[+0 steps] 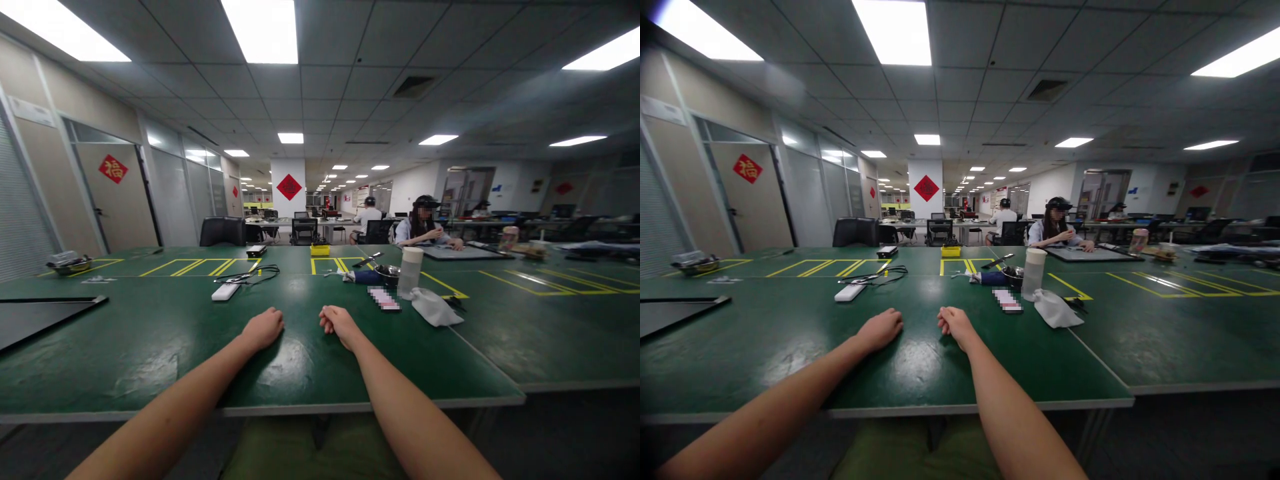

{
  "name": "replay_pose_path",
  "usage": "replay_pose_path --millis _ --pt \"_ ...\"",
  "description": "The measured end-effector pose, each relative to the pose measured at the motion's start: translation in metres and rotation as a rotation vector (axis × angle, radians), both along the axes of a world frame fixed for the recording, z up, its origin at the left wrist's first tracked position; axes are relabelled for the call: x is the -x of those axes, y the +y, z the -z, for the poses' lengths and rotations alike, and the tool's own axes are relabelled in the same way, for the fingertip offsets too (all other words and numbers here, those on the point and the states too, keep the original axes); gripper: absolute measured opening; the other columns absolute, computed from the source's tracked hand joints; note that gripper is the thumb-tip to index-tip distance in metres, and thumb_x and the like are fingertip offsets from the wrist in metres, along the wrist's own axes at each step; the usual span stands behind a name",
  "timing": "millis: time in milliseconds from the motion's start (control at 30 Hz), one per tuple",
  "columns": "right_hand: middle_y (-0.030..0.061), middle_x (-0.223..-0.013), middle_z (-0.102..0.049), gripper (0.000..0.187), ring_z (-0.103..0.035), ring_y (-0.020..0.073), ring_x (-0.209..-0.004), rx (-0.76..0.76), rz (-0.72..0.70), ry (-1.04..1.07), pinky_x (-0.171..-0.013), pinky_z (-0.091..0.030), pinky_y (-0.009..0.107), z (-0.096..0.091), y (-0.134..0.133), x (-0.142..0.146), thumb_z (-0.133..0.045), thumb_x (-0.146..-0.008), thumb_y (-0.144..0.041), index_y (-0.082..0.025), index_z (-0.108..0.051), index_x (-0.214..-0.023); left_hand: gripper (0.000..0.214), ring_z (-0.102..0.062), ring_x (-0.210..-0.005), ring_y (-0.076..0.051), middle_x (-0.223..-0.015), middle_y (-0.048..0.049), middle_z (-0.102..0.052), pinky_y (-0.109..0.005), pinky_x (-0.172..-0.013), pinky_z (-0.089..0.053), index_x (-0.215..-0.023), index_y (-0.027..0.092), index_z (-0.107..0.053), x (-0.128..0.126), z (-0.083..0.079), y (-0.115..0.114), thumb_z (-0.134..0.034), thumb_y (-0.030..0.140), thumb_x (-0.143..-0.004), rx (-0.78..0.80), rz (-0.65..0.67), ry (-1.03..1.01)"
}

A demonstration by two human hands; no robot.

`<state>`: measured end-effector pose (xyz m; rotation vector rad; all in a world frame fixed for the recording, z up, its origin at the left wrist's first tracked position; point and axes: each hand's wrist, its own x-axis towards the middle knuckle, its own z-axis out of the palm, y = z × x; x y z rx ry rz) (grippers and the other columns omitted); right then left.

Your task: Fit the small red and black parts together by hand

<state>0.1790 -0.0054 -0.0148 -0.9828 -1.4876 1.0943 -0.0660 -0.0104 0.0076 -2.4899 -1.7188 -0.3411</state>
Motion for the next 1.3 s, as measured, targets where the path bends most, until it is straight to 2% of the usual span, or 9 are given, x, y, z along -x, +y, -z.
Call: replay_pose_path --millis 133,233,433,500,567,700,867,1133,1300 --pt "-0.0005 -0.056 -0.057 0.035 -0.046 0.0068 -0.038 -0.030 0.040 0.002 -0.038 -0.031 0.018 -0.002 -0.002 0.001 -0.047 -0.080 -0.048 -0.015 -0.056 -0.072 0.024 -0.061 -0.080 -0.020 -0.096 -0.0096 -0.058 -0.029 -0.071 -0.044 -0.095 0.019 -0.059 -0.082 0.000 -0.007 -0.038 0.029 -0.087 -0.013 0.234 -0.003" --pt "-0.0024 -0.052 -0.053 0.032 -0.043 0.0072 -0.037 -0.078 0.174 -0.008 -0.039 -0.033 0.019 -0.006 -0.003 -0.002 -0.047 -0.080 -0.044 -0.016 -0.053 -0.066 0.023 -0.059 -0.086 -0.020 -0.095 -0.0091 -0.058 -0.028 -0.076 -0.044 -0.098 0.019 -0.059 -0.108 0.000 -0.011 -0.041 0.027 -0.087 -0.013 0.311 -0.118" --pt "-0.0010 -0.056 -0.056 0.028 -0.049 0.0108 -0.044 -0.161 0.431 -0.231 -0.046 -0.037 0.022 -0.005 0.001 -0.013 -0.040 -0.082 -0.035 -0.018 -0.057 -0.067 0.020 -0.057 -0.088 -0.018 -0.094 -0.0063 -0.062 -0.027 -0.080 -0.042 -0.094 0.018 -0.061 -0.085 0.002 -0.003 -0.046 0.024 -0.083 -0.084 0.297 -0.449" --pt "0.0000 -0.063 -0.060 0.017 -0.054 0.0122 -0.054 -0.187 0.506 -0.349 -0.053 -0.039 0.022 -0.003 0.003 -0.015 -0.044 -0.077 -0.024 -0.018 -0.059 -0.072 0.020 -0.058 -0.082 -0.017 -0.088 -0.0049 -0.064 -0.026 -0.076 -0.042 -0.092 0.018 -0.062 -0.073 0.001 0.000 -0.045 0.024 -0.083 -0.045 0.246 -0.488" --pt "0.0008 -0.068 -0.062 0.020 -0.057 0.0135 -0.062 -0.182 0.539 -0.447 -0.059 -0.041 0.022 -0.001 0.004 -0.015 -0.046 -0.069 -0.013 -0.018 -0.062 -0.081 0.021 -0.058 -0.075 -0.016 -0.081 -0.0035 -0.064 -0.025 -0.070 -0.042 -0.086 0.018 -0.063 -0.066 0.000 0.000 -0.045 0.028 -0.084 0.050 0.262 -0.462" --pt "0.0033 -0.081 -0.065 0.034 -0.058 0.0149 -0.074 -0.234 0.378 -0.596 -0.069 -0.044 0.023 0.001 0.004 -0.013 -0.047 -0.060 -0.003 -0.017 -0.065 -0.086 0.022 -0.057 -0.073 -0.016 -0.080 -0.0019 -0.064 -0.024 -0.065 -0.041 -0.082 0.018 -0.065 -0.069 -0.003 -0.007 -0.056 0.038 -0.077 0.191 0.391 -0.384" --pt "0.0042 -0.087 -0.067 0.033 -0.058 0.0170 -0.083 -0.282 0.139 -0.707 -0.075 -0.043 0.024 0.000 0.002 -0.010 -0.049 -0.059 -0.004 -0.018 -0.070 -0.081 0.017 -0.057 -0.079 -0.016 -0.086 -0.0011 -0.063 -0.023 -0.071 -0.041 -0.085 0.019 -0.064 -0.075 -0.004 -0.012 -0.064 0.025 -0.069 0.181 0.482 -0.355" --pt "-0.0006 -0.069 -0.066 0.030 -0.057 0.0138 -0.062 -0.222 0.043 -0.598 -0.060 -0.041 0.023 0.007 0.004 -0.009 -0.056 -0.062 -0.009 -0.020 -0.071 -0.085 0.028 -0.059 -0.082 -0.017 -0.089 -0.0046 -0.066 -0.024 -0.073 -0.042 -0.090 0.018 -0.063 -0.073 0.000 -0.005 -0.049 0.005 -0.070 0.115 0.297 -0.348" --pt "-0.0015 -0.064 -0.065 0.024 -0.056 0.0127 -0.059 -0.216 0.043 -0.570 -0.057 -0.041 0.022 0.007 0.002 -0.007 -0.059 -0.061 -0.011 -0.018 -0.068 -0.082 0.015 -0.060 -0.078 -0.018 -0.083 -0.0067 -0.066 -0.026 -0.070 -0.042 -0.083 0.017 -0.063 -0.071 0.005 0.002 -0.050 0.015 -0.076 0.045 0.121 -0.315"
